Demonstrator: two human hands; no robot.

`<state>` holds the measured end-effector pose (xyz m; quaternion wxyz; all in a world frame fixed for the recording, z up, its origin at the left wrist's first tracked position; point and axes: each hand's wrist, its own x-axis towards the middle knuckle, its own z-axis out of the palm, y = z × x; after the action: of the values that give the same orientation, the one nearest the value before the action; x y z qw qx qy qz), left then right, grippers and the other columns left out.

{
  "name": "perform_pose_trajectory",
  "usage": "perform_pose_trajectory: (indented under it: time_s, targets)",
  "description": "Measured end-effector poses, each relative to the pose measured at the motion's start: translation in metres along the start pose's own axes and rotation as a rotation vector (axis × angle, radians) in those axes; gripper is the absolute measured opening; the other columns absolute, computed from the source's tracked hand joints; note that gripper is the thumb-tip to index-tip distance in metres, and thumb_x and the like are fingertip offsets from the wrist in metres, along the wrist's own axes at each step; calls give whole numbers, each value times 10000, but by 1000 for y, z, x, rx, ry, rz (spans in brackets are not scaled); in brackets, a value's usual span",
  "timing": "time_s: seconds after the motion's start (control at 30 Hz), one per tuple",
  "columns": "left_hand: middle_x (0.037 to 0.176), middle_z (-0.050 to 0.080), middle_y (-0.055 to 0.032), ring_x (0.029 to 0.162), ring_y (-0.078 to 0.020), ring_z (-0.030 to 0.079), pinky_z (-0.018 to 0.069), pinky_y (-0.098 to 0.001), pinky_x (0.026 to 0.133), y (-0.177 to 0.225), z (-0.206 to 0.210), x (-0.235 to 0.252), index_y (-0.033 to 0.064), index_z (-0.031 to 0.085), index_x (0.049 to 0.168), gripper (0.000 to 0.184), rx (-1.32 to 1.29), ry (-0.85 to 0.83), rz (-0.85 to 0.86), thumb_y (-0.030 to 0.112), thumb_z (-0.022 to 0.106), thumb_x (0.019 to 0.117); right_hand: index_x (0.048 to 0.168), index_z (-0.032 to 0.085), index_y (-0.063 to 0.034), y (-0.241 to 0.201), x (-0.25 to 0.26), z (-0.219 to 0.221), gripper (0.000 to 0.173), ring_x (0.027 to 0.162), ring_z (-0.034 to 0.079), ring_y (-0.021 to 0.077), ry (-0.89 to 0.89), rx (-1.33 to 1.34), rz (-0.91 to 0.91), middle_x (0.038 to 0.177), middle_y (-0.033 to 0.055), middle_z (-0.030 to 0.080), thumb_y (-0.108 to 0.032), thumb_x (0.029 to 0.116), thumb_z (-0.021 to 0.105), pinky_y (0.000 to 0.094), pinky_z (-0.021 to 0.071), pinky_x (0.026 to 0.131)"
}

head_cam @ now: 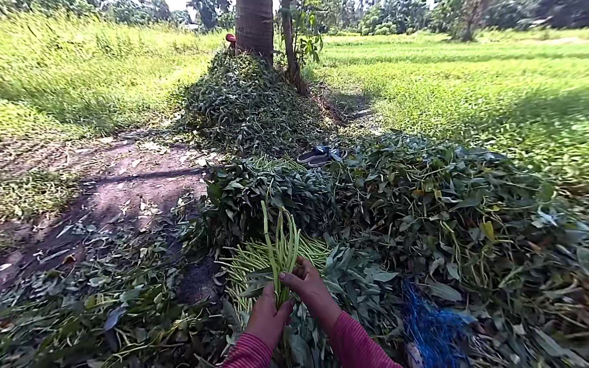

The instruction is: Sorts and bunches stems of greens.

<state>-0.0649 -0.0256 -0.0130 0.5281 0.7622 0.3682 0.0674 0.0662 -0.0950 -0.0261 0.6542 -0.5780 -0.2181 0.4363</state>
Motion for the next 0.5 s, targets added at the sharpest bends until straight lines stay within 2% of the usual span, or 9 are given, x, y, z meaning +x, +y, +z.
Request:
perform_pose_trajectory:
  time_s: [0.13, 0.2, 0.27, 0.3, 0.37, 0.4, 0.43, 0.5]
  targets:
    - [1002, 696, -99, 759, -185, 701, 608, -385, 735, -4, 7, -4, 18, 425, 1414, 592, 3, 25, 102, 281, 680, 949, 1425, 400, 25, -1, -6, 8, 497, 834, 704, 231, 161, 359, 55, 1015, 180, 674, -54, 980, 606, 371, 607, 757]
    - [1059, 697, -119, 861, -212, 707, 596, -425, 830, -7, 9, -6, 13, 435, 1420, 619, 98, -1, 172, 332, 672, 946, 1398, 436, 9, -10, -9, 9, 441, 811, 688, 235, 216, 403, 133, 1000, 174, 656, -39, 982, 575, 374, 597, 710]
    - [1082, 696, -142, 920, -240, 708, 582, -461, 880, -6, 9, -11, 1, 437, 1422, 633, 150, -61, 218, 346, 673, 947, 1320, 483, -1, -20, -9, 6, 307, 810, 683, 209, 202, 282, 159, 975, 149, 661, -82, 1029, 541, 364, 589, 702]
    - [1054, 700, -118, 898, -216, 712, 591, -436, 863, -4, 8, -13, 6, 426, 1424, 642, 112, -105, 215, 330, 687, 936, 1351, 471, -3, -24, -10, 2, 326, 858, 677, 187, 132, 142, 136, 1022, 135, 655, -112, 1049, 522, 352, 584, 748]
    - [956, 714, -46, 815, -156, 727, 625, -352, 795, 0, 2, -14, 13, 409, 1417, 622, -132, -239, 182, 224, 707, 914, 1416, 451, 1, -36, -9, -6, 408, 961, 673, 160, -60, -164, 61, 1133, 132, 652, -180, 1053, 497, 345, 576, 861]
    - [916, 720, -53, 799, -176, 735, 633, -357, 787, 1, -1, -15, 9, 442, 1366, 531, -304, -323, 141, 147, 698, 921, 1420, 463, 1, -43, -9, -7, 423, 1000, 681, 158, -143, -261, 39, 1162, 132, 667, -220, 1060, 496, 353, 574, 900]
    - [882, 724, -60, 789, -197, 736, 634, -375, 784, 1, -3, -15, 10, 502, 1289, 407, -458, -390, 104, 91, 676, 929, 1392, 501, -12, -47, -9, -8, 419, 972, 690, 158, -191, -320, 41, 1128, 122, 687, -262, 1056, 506, 359, 577, 879]
    - [854, 724, -67, 796, -227, 738, 629, -413, 804, -1, -4, -15, 24, 551, 1200, 277, -683, -447, 67, 68, 638, 940, 1349, 534, -46, -52, -10, -7, 434, 878, 675, 144, -235, -339, 77, 1038, 90, 688, -369, 1061, 506, 336, 565, 786]
